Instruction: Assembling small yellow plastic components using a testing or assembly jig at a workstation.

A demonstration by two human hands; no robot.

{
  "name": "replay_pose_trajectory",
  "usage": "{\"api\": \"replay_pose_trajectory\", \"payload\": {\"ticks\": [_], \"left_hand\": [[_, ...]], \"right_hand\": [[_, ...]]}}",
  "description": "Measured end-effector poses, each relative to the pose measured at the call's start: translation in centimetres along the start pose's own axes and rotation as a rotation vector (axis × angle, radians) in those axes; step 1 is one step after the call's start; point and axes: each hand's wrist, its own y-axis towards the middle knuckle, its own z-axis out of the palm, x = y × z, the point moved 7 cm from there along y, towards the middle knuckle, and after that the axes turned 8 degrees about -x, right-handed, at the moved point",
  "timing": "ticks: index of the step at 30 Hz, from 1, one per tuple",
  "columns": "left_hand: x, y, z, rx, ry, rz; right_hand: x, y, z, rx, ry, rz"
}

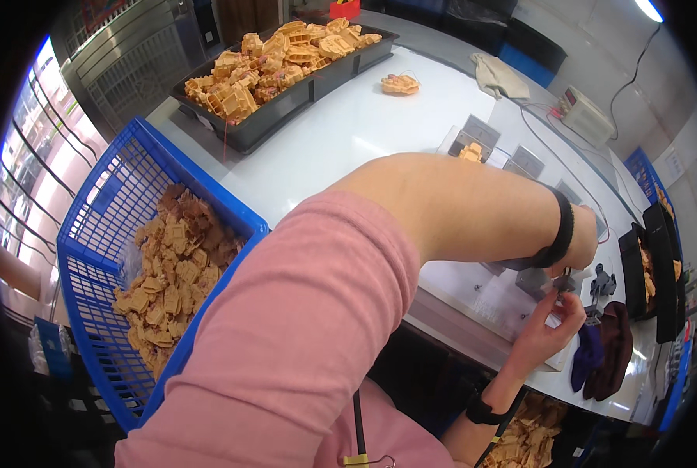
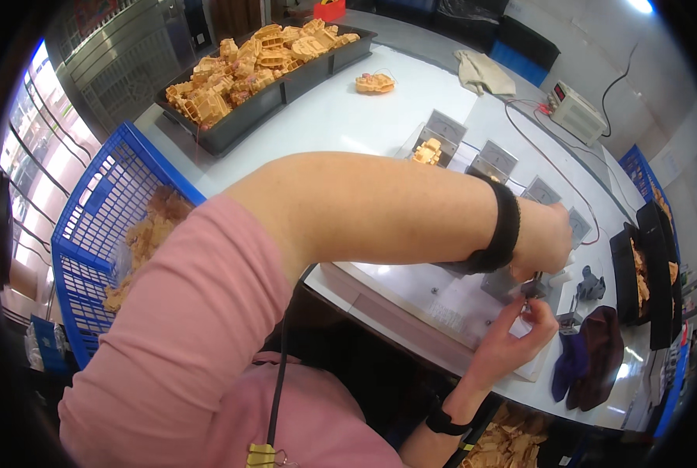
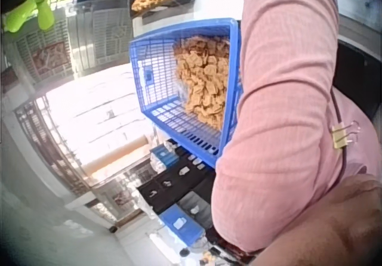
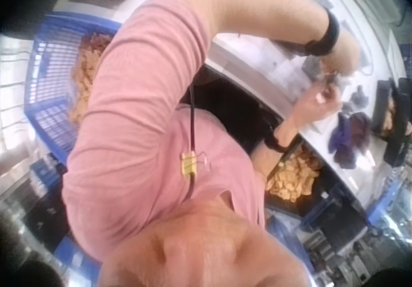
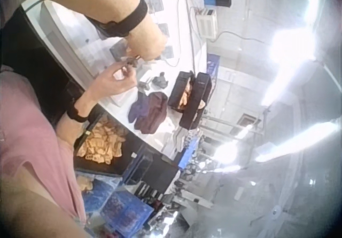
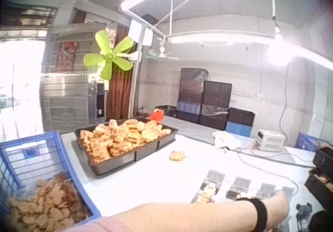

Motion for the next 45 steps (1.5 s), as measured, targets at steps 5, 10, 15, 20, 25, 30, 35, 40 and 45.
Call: {"api": "replay_pose_trajectory", "payload": {"ticks": [5,10,15,20,25,30,35,40,45], "left_hand": [[0.3,-0.5,-0.3,-0.002,-0.040,-0.015],[0.5,-0.2,0.3,0.097,0.012,-0.046],[1.9,-3.8,-5.8,-0.123,-0.157,-0.233],[10.5,-17.2,-11.8,-0.569,-0.346,-0.364],[14.1,-40.4,-6.3,-0.467,0.346,-1.151],[15.2,-57.9,1.7,-0.348,0.355,-1.656],[12.9,-55.6,4.1,0.066,0.346,-1.714],[15.0,-59.2,7.2,-0.214,0.253,-1.484],[13.8,-56.3,5.8,-0.038,0.296,-1.598]], "right_hand": [[0.4,0.0,0.2,0.008,0.011,0.011],[-0.2,-0.3,0.2,0.027,0.164,0.135],[-2.1,-1.1,0.1,0.030,0.152,0.122],[-2.3,-0.8,-0.3,0.067,0.206,0.204],[-3.0,-0.6,-0.7,0.035,0.178,0.229],[-2.7,-0.7,-0.8,0.025,0.195,0.294],[-1.6,-0.5,-0.8,-0.039,0.228,0.215],[0.3,-0.4,-2.6,-0.080,0.320,0.175],[4.4,-0.9,-2.3,0.198,0.287,0.005]]}}
